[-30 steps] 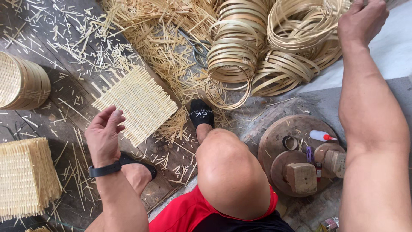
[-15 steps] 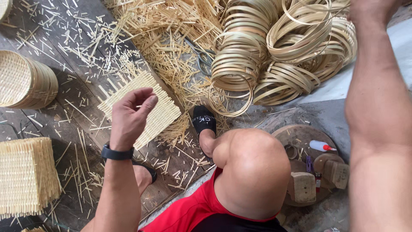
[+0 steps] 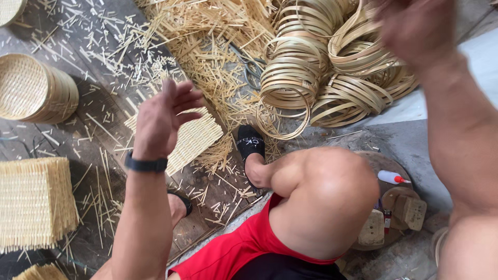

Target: The person sits on the floor and repeatedly trims the edges of woven bamboo mats using shears. They place a circular wooden template on each mat, cut around it, and then stack the finished pieces.

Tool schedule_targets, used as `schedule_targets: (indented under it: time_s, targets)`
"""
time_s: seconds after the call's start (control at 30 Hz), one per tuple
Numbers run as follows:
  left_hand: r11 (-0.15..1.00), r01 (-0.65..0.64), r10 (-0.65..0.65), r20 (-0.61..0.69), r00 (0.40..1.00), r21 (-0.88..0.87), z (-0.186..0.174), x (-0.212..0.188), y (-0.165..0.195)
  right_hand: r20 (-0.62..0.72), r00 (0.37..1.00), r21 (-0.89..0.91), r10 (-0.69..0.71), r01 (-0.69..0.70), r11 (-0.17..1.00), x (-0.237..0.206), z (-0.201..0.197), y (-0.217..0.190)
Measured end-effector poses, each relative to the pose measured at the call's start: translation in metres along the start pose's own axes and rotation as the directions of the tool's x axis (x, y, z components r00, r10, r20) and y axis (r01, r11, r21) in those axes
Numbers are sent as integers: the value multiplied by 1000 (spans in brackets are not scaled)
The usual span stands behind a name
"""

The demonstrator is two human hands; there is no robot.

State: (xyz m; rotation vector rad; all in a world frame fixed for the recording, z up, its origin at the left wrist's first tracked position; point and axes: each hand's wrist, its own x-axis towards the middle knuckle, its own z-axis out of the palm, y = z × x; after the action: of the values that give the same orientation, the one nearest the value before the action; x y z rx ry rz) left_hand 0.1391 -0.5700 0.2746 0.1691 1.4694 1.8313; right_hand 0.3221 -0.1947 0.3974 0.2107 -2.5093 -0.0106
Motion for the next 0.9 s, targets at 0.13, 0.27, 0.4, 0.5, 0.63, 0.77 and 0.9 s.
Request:
schedule_targets:
  time_s: [0.13, 0.27, 0.4, 0.5, 0.63, 0.77, 0.9]
  targets:
    - [861, 172, -142, 99, 985, -479, 0, 17, 10, 408, 829, -49, -383, 438, 897, 21, 49, -85]
    - [865, 7, -31, -39, 999, -502, -17, 14, -1, 454, 703, 236, -548, 498, 835, 32, 84, -119]
    - [906, -91, 11, -194, 981, -413, -40, 6, -15, 205, 940, 518, -271, 131, 845, 65, 112, -118]
    - [913, -99, 27, -185, 982, -395, -44, 3, -23, 46, 980, 373, -193, 162, 914, 88, 144, -126]
    - [910, -89, 37, -133, 990, -406, -45, -5, -28, 27, 987, 546, -158, 118, 829, 94, 180, -147]
    - [948, 24, -50, -74, 996, -316, -59, -2, -16, 97, 963, 544, -252, 160, 823, 97, 193, -159]
    - [972, 217, -212, 64, 975, -94, -64, 24, -2, 68, 909, 481, -411, 331, 812, 103, 200, -184]
